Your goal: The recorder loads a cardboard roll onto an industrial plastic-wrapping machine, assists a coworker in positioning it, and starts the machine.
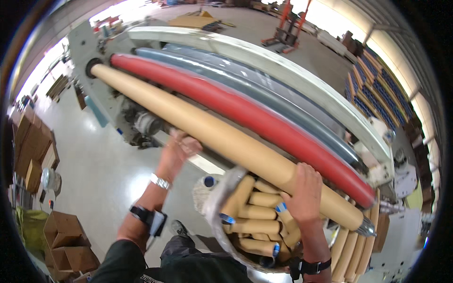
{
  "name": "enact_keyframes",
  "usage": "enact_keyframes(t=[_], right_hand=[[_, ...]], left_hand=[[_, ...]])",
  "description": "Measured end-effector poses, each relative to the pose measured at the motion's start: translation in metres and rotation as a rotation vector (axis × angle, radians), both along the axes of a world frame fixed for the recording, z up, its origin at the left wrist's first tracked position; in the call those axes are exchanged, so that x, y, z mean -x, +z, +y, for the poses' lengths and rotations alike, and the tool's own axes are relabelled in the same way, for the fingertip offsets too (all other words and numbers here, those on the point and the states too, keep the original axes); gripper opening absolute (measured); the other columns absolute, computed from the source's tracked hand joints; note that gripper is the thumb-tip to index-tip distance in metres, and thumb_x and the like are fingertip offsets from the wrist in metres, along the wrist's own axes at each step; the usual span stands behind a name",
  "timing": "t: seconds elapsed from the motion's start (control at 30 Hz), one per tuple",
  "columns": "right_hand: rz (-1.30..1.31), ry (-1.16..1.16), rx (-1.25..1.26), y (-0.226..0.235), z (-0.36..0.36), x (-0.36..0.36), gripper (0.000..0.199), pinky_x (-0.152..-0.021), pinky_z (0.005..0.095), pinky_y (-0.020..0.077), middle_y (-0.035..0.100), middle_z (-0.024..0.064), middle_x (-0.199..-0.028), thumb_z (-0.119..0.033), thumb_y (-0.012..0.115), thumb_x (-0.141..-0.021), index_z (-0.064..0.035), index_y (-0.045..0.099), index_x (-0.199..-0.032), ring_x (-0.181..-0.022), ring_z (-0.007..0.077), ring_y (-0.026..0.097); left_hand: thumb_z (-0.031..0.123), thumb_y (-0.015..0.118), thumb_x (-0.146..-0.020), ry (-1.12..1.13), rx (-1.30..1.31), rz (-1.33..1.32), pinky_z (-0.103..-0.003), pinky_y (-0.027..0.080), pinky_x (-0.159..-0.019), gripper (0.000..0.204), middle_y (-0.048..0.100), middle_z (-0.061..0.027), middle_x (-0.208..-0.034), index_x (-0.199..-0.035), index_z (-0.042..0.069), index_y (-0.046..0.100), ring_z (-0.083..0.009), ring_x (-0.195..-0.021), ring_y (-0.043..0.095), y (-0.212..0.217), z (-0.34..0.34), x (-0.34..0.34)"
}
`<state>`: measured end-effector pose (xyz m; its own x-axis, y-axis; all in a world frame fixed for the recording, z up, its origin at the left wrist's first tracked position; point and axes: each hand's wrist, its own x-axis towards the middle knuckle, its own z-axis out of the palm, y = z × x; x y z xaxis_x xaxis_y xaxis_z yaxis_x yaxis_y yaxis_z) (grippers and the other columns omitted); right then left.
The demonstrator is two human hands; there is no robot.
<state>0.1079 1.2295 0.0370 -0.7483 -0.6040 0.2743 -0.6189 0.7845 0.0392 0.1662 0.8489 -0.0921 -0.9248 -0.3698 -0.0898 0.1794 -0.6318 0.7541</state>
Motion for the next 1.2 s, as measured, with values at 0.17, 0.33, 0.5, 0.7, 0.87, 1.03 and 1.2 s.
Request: enact_keyframes(t=[0.17,0.33,0.5,0.7,0.87,1.03,1.2], right_hand=[[0.000,-0.029,0.030,-0.002,-0.122,0.006,0.096,-0.105,0.0472,0.0323,0.045,0.0228,-0.131,-0.022,0.085,-0.059,0.0000,0.034,-0.137,-0.123,0.0387,0.042],[-0.111,-0.010,-0.046,0.010,-0.268,0.017,0.095,-0.093,0.0462,0.0422,0.052,0.0182,-0.119,-0.028,0.086,-0.057,-0.0027,0.038,-0.134,-0.109,0.0371,0.051],[-0.195,0.073,-0.050,0.020,-0.396,0.031,0.092,-0.091,0.0439,0.0425,0.055,0.0162,-0.112,-0.033,0.085,-0.059,-0.0011,0.040,-0.133,-0.105,0.0339,0.053],[-0.384,0.183,0.013,0.037,-0.519,0.052,0.079,-0.097,0.0436,0.0409,0.055,0.0210,-0.119,-0.030,0.077,-0.070,0.0030,0.043,-0.132,-0.112,0.0371,0.052],[-0.503,0.367,0.522,0.045,-0.627,0.126,0.061,-0.106,0.0399,0.0334,0.049,0.0245,-0.132,-0.034,0.058,-0.086,0.0042,0.044,-0.132,-0.124,0.0358,0.047],[-0.650,0.188,0.440,0.033,-0.753,0.274,0.058,-0.103,0.0374,0.0358,0.055,0.0228,-0.127,-0.046,0.044,-0.095,0.0027,0.051,-0.127,-0.123,0.0327,0.049],[-0.832,-0.059,0.205,-0.007,-0.814,0.300,0.066,-0.106,0.0373,0.0322,0.051,0.0215,-0.135,-0.052,0.040,-0.096,0.0040,0.049,-0.130,-0.126,0.0319,0.046]], left_hand=[[0.021,0.065,-0.089,-0.064,0.196,-0.437,-0.032,0.054,-0.077,0.049,0.061,-0.0134,-0.107,-0.129,-0.001,0.047,-0.0196,-0.090,0.064,-0.061,-0.058,-0.157],[0.016,0.057,-0.091,0.382,0.123,-0.712,-0.031,0.055,-0.068,0.040,0.062,-0.0131,-0.099,-0.125,-0.002,0.047,-0.0201,-0.079,0.066,-0.089,-0.205,-0.293],[0.017,0.053,-0.093,0.656,0.197,-0.732,-0.030,0.054,-0.066,0.036,0.062,-0.0130,-0.098,-0.124,-0.002,0.046,-0.0197,-0.078,0.066,-0.071,-0.350,-0.287],[0.015,0.057,-0.092,0.604,0.260,-0.594,-0.029,0.054,-0.069,0.039,0.062,-0.0141,-0.101,-0.125,-0.004,0.047,-0.0195,-0.080,0.066,-0.041,-0.505,-0.205],[0.015,0.054,-0.093,0.583,0.286,-0.611,-0.029,0.055,-0.067,0.035,0.063,-0.0124,-0.097,-0.124,-0.001,0.047,-0.0191,-0.078,0.066,-0.040,-0.604,-0.168],[0.015,0.054,-0.094,0.616,0.243,-0.582,-0.028,0.055,-0.065,0.034,0.063,-0.0118,-0.096,-0.123,0.000,0.047,-0.0186,-0.076,0.066,-0.055,-0.716,-0.157],[0.013,0.055,-0.093,0.658,0.254,-0.520,-0.026,0.053,-0.064,0.034,0.062,-0.0119,-0.096,-0.123,-0.001,0.048,-0.0168,-0.075,0.065,-0.067,-0.846,-0.153]])
